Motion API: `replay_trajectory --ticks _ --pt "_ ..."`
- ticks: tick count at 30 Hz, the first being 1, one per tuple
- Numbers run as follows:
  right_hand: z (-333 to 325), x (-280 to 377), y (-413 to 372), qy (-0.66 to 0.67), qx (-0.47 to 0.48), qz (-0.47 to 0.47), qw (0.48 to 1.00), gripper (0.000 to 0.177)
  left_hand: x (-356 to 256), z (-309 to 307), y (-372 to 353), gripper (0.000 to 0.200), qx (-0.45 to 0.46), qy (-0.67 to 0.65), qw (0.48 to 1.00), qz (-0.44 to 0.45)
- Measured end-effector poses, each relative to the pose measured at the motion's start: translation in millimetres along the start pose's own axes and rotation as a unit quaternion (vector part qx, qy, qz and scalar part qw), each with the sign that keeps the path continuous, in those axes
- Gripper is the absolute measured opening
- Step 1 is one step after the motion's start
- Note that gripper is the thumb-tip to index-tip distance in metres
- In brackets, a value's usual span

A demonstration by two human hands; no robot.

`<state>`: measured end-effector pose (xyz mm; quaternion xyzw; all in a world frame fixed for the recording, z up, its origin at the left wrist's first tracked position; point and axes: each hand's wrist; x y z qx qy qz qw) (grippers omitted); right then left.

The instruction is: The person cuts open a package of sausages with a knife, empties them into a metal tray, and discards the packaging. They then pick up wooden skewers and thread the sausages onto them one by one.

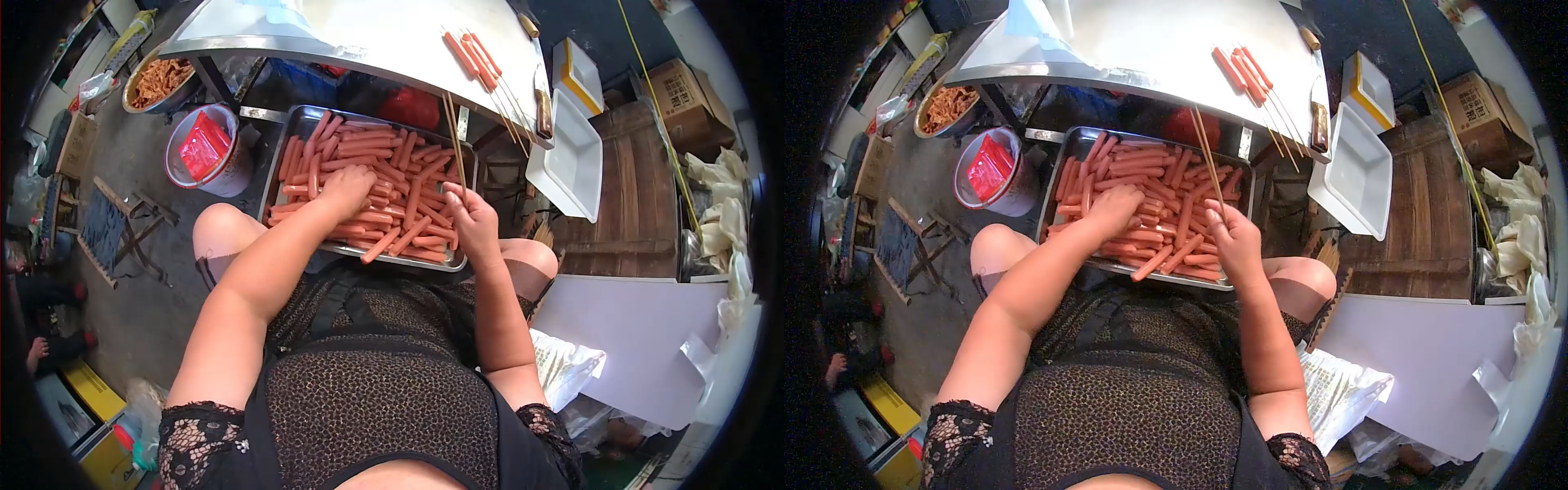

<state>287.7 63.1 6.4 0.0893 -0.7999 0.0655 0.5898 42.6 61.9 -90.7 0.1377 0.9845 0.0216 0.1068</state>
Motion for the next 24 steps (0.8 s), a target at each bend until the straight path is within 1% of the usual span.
replay_trajectory --ticks 1,3,5,7,9,10,11,13,14,16,17,19,21,23,24 --pt "3.1 -3.3 -1.4 0.001 -0.001 -0.002 1.0 0.025 0.1 -0.5 0.9 0.034 0.002 -0.014 1.0 -0.01" --pt "8.7 -7.2 -3.2 0.057 0.019 0.051 0.997 0.029 1.9 -2.0 1.5 0.033 0.004 -0.027 0.999 -0.02" --pt "12.6 -9.5 -3.3 0.064 0.025 0.045 0.997 0.031 3.5 -2.6 -0.3 0.032 0.01 -0.026 1.0 0.001" --pt "16.2 -16.0 -2.0 0.098 0.024 0.066 0.993 0.034 3.9 -3.8 -0.4 0.032 0.003 -0.033 0.999 0.002" --pt "15.7 -13.8 -0.8 0.091 0.028 0.078 0.992 0.036 4.3 -6.9 1.5 0.032 -0.005 -0.038 0.999 0.003" --pt "15.5 -12.0 -0.5 0.085 0.032 0.09 0.992 0.038 4.3 -8.8 2.5 0.033 0.015 -0.043 0.999 0.0" --pt "15.3 -12.0 -0.4 0.084 0.031 0.089 0.992 0.038 4.1 -10.3 3.3 0.034 0.035 -0.048 0.998 -0.002" --pt "15.3 -12.8 -0.1 0.129 0.027 0.099 0.986 0.036 3.5 -12.3 4.4 0.034 0.038 -0.053 0.998 -0.006" --pt "16.1 -13.0 -0.3 0.129 0.027 0.099 0.986 0.036 3.5 -12.7 4.6 0.035 0.041 -0.057 0.997 -0.01" --pt "18.9 -13.6 -1.4 0.182 0.004 0.125 0.975 0.031 5.4 -11.5 4.1 0.033 0.034 -0.055 0.998 -0.004" --pt "19.5 -17.2 -1.5 0.182 0.004 0.126 0.975 0.031 6.4 -10.4 3.8 0.032 0.027 -0.052 0.998 0.003" --pt "21.3 -23.6 -1.3 0.157 0.02 0.086 0.984 0.027 9.5 -8.1 3.5 0.029 0.039 -0.044 0.998 0.013" --pt "21.1 -22.4 -4.0 0.168 0.032 0.099 0.98 0.025 12.9 -8.3 6.6 0.026 0.053 -0.034 0.998 0.024" --pt "22.5 -15.3 -7.7 0.182 0.044 0.111 0.976 0.023 19.0 -12.4 15.5 0.018 -0.039 -0.137 0.989 -0.03" --pt "24.2 -11.2 -10.1 0.216 0.053 0.136 0.965 0.021 19.3 -28.5 19.0 0.019 -0.08 -0.21 0.974 -0.034"
Point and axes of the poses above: each hand's wrist, its own y-axis towards the middle knuckle, its own z-axis out of the palm, x = y × z, and after that the axes turned 7 degrees about y, right-handed
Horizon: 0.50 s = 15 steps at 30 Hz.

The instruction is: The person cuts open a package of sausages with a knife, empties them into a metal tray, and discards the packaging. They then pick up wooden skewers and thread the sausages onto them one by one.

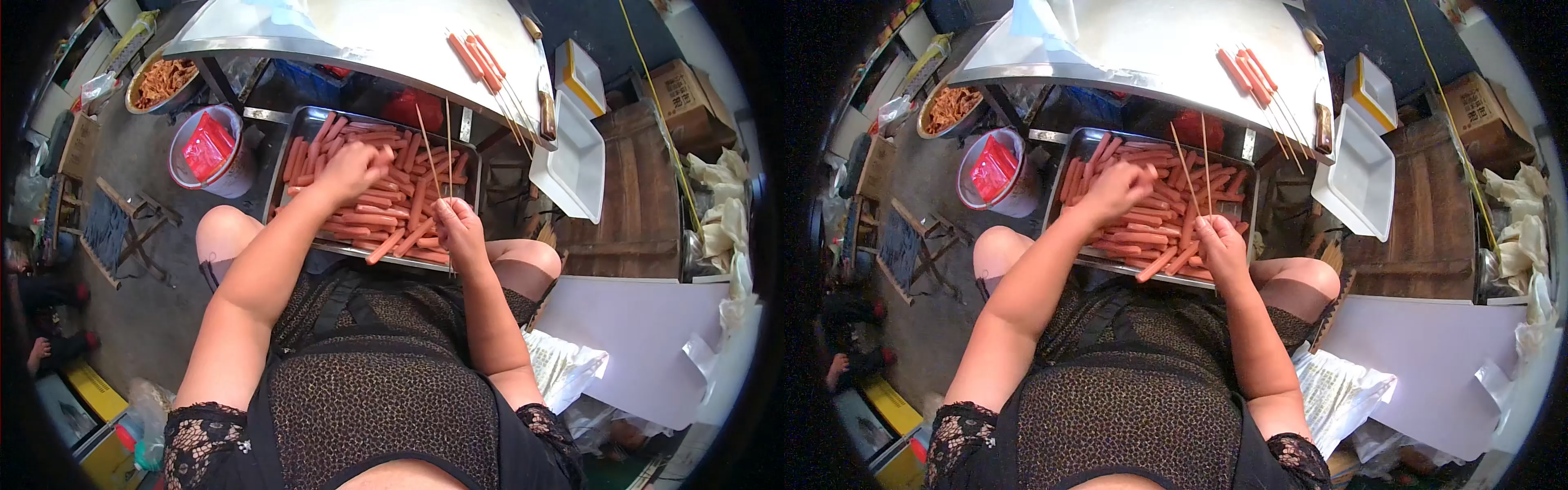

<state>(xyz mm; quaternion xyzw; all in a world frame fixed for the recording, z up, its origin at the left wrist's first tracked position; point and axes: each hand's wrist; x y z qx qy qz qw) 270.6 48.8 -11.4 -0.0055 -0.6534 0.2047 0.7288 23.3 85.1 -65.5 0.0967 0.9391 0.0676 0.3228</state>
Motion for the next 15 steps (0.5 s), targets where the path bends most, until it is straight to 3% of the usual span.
replay_trajectory --ticks 1,2,3,4,5,6,7,9,13,14,15 --pt "4.4 3.2 -3.9 0.036 0.009 0.026 0.999 0.018 -0.4 -10.5 4.6 0.019 0.002 0.003 1.0 0.001" --pt "9.9 9.1 -9.3 0.04 0.009 0.026 0.999 0.018 1.9 -20.5 8.1 0.019 -0.03 -0.183 0.981 -0.061" --pt "17.5 17.5 -15.7 0.026 0.032 0.053 0.998 0.018 2.0 -31.1 9.0 0.019 -0.062 -0.361 0.922 -0.121" --pt "24.0 20.8 -20.1 0.013 0.056 0.08 0.995 0.018 -5.7 -44.3 7.5 0.019 -0.062 -0.356 0.924 -0.123" --pt "28.9 18.5 -22.7 0.017 0.076 0.059 0.995 0.024 -16.0 -57.3 5.2 0.02 -0.111 -0.537 0.82 -0.161" --pt "37.9 24.9 -29.1 0.016 0.084 0.048 0.995 0.026 -19.7 -65.3 2.8 0.021 -0.156 -0.693 0.678 -0.189" --pt "46.0 31.2 -35.1 0.015 0.092 0.037 0.995 0.028 -16.1 -69.4 1.3 0.021 -0.158 -0.688 0.682 -0.191" --pt "52.4 26.9 -38.6 0.013 0.119 0.02 0.993 0.03 -7.5 -77.6 1.4 0.019 -0.22 -0.751 0.599 -0.168" --pt "58.9 20.4 -41.6 -0.057 0.135 0.007 0.989 0.029 5.8 -81.0 3.2 0.016 -0.271 -0.776 0.553 -0.14" --pt "59.8 18.7 -41.1 -0.054 0.135 0.008 0.989 0.029 7.6 -80.1 4.8 0.022 -0.289 -0.787 0.519 -0.17" --pt "60.5 17.3 -40.1 -0.067 0.136 -0.002 0.988 0.028 8.3 -81.4 4.6 0.022 -0.287 -0.785 0.521 -0.172"
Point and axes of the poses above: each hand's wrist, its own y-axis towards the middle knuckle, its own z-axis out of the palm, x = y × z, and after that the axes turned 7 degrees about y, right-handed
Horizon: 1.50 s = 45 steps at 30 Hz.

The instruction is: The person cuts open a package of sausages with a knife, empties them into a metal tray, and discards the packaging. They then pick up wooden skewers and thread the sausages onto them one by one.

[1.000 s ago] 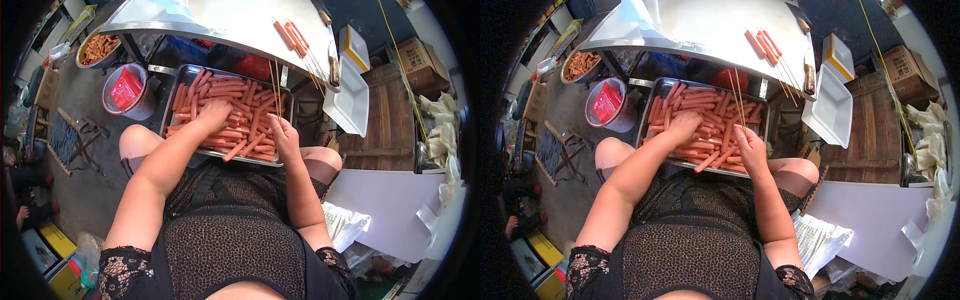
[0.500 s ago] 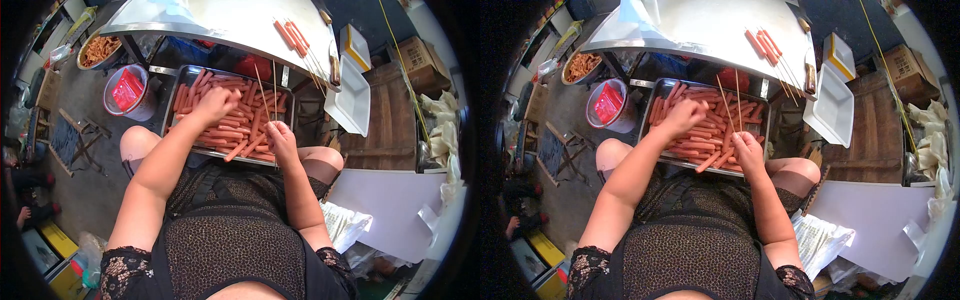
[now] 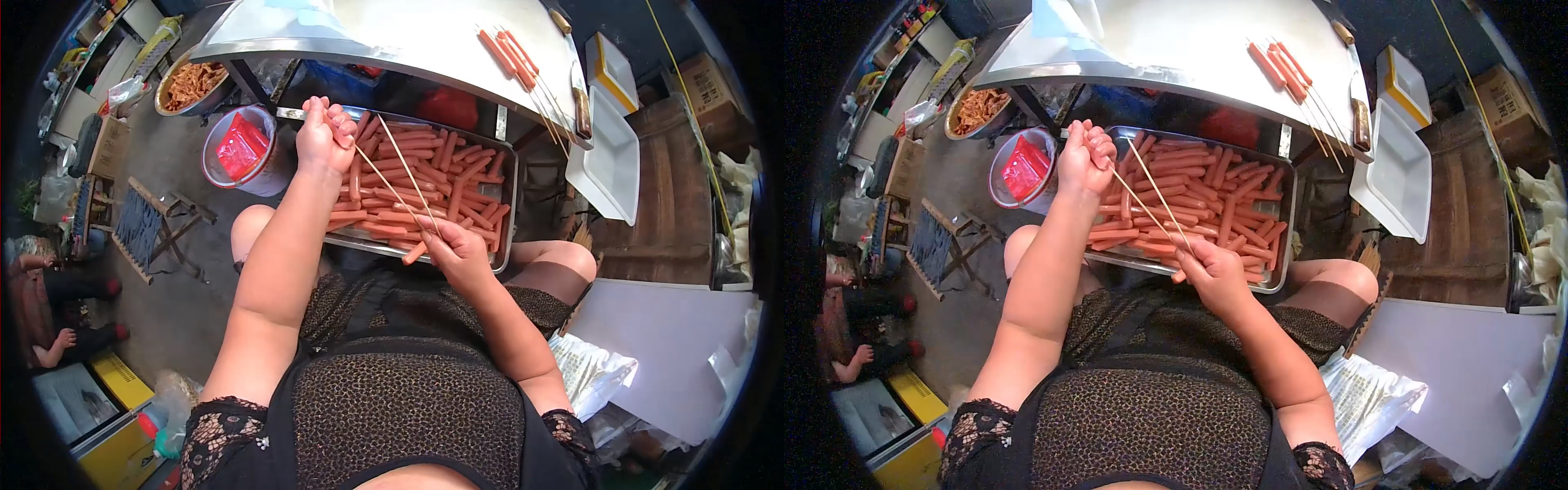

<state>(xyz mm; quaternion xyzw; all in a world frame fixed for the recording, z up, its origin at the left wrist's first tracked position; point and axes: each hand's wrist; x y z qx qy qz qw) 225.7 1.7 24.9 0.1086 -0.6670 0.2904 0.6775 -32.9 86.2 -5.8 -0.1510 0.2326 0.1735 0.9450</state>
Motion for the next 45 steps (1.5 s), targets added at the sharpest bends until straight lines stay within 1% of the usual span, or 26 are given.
replay_trajectory --ticks 2,4,8,10,13,18,20,23,25,27,29,32,35,38,40,41,43,45 --pt "0.5 -0.8 1.9 -0.013 -0.002 -0.007 1.0 0.027 -1.3 -0.6 0.5 0.025 -0.025 -0.052 0.997 -0.044" --pt "0.3 0.5 2.9 -0.052 0.01 -0.019 0.998 0.027 -1.3 1.5 -0.4 0.026 -0.027 -0.058 0.996 -0.057" --pt "0.0 -0.9 3.7 -0.067 0.003 -0.012 0.998 0.027 -2.1 -0.2 2.0 0.027 -0.02 -0.088 0.993 -0.081" --pt "0.4 -1.0 3.7 -0.038 0.004 0.003 0.999 0.027 -2.9 -3.4 4.3 0.028 -0.013 -0.083 0.993 -0.078" --pt "0.8 -1.8 4.1 -0.023 0.004 -0.001 1.0 0.027 -3.3 -1.5 3.3 0.027 -0.011 -0.077 0.994 -0.072" --pt "2.1 -4.0 5.3 -0.032 0.006 -0.008 0.999 0.027 -2.3 -0.6 1.5 0.025 -0.008 -0.072 0.994 -0.078" --pt "2.5 -6.2 6.1 -0.034 0.006 -0.008 0.999 0.027 -1.8 2.8 -0.9 0.023 -0.023 -0.044 0.997 -0.06" --pt "2.0 -18.1 7.3 -0.025 -0.003 0.007 1.0 0.027 -0.6 5.5 -3.3 0.021 -0.019 -0.018 0.999 -0.042" --pt "2.4 -24.4 7.4 0.003 -0.01 0.0 1.0 0.028 -0.9 6.7 -3.7 0.02 -0.017 -0.009 0.999 -0.035" --pt "3.3 -23.7 7.3 0.002 -0.011 0.006 1.0 0.028 -2.1 9.5 -5.2 0.02 -0.015 0.0 1.0 -0.028" --pt "4.3 -24.5 7.1 0.002 -0.013 0.012 1.0 0.028 -3.1 14.0 -8.6 0.019 -0.011 0.038 0.999 0.001" --pt "6.3 -26.3 8.1 0.002 -0.013 -0.004 1.0 0.028 -3.9 15.0 -8.9 0.02 0.003 0.056 0.998 0.018" --pt "10.0 -24.4 10.2 0.034 -0.01 0.001 0.999 0.028 -0.1 20.9 -13.7 0.019 -0.005 0.073 0.997 0.037" --pt "11.8 -27.4 15.9 0.007 -0.01 -0.004 1.0 0.028 4.5 22.6 -15.2 0.022 -0.005 0.104 0.993 0.048" --pt "12.3 -31.2 21.3 0.035 -0.011 -0.017 0.999 0.03 8.1 24.0 -18.5 0.023 -0.009 0.11 0.993 0.05" --pt "12.5 -29.7 22.9 0.032 -0.006 -0.018 0.999 0.03 9.7 25.6 -20.6 0.022 -0.018 0.113 0.993 0.037" --pt "14.2 -21.6 25.6 0.032 -0.008 0.017 0.999 0.03 12.2 29.0 -25.4 0.022 -0.02 0.128 0.991 0.026" --pt "13.0 -25.2 30.3 0.022 -0.004 0.011 1.0 0.03 16.6 30.1 -26.1 0.023 -0.021 0.13 0.991 0.03"
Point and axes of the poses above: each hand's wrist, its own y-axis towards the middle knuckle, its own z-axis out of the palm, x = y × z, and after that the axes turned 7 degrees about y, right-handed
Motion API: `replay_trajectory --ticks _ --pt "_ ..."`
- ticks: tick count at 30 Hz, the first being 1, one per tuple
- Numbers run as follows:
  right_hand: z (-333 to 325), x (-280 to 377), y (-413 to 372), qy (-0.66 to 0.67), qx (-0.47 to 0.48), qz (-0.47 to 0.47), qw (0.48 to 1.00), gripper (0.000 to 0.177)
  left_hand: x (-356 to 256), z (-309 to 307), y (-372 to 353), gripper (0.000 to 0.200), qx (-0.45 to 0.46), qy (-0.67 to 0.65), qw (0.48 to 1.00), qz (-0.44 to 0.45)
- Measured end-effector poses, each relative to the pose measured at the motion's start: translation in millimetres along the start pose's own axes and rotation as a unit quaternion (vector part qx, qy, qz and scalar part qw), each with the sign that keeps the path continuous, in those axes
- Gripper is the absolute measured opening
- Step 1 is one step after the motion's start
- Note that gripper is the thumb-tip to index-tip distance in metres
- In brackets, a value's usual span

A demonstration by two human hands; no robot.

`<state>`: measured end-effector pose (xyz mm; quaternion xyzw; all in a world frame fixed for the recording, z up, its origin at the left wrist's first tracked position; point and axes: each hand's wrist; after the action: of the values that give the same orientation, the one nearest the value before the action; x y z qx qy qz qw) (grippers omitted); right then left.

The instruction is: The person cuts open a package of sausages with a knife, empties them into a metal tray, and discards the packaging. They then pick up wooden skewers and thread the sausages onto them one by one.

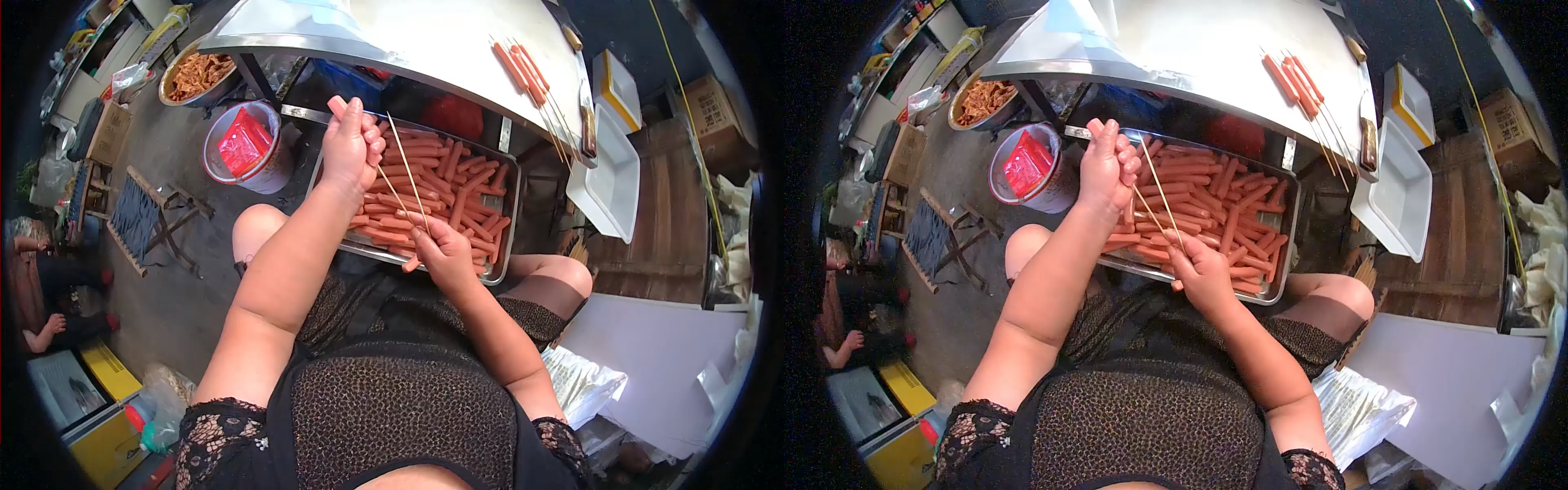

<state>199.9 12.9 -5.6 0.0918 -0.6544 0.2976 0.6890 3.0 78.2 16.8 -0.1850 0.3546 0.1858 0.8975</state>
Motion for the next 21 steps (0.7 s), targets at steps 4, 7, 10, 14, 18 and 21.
replay_trajectory --ticks 4,7,10,14,18,21 --pt "3.6 1.8 5.9 0.004 -0.005 -0.006 1.0 0.031 4.6 -0.1 -3.3 0.022 0.027 -0.003 1.0 -0.006" --pt "9.4 10.7 9.1 0.007 -0.012 0.0 1.0 0.031 6.9 2.3 -5.4 0.023 0.035 -0.013 0.999 -0.014" --pt "10.3 19.4 12.0 0.01 -0.022 0.008 1.0 0.03 8.3 4.5 -6.6 0.024 0.027 -0.012 0.999 -0.017" --pt "12.0 37.6 15.6 -0.069 -0.039 -0.038 0.996 0.026 7.1 7.0 -12.8 0.025 0.037 -0.005 0.999 -0.014" --pt "3.7 28.1 30.8 -0.095 -0.041 -0.079 0.992 0.025 9.3 8.4 -18.1 0.023 0.051 0.004 0.998 -0.021" --pt "3.3 27.4 40.1 -0.122 -0.033 -0.116 0.985 0.023 12.5 13.1 -23.4 0.019 0.051 0.002 0.998 -0.023"
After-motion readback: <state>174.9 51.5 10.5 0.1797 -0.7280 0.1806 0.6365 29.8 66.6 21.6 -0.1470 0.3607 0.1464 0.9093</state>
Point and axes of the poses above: each hand's wrist, its own y-axis towards the middle knuckle, its own z-axis out of the palm, x = y × z, and after that the axes turned 7 degrees about y, right-handed
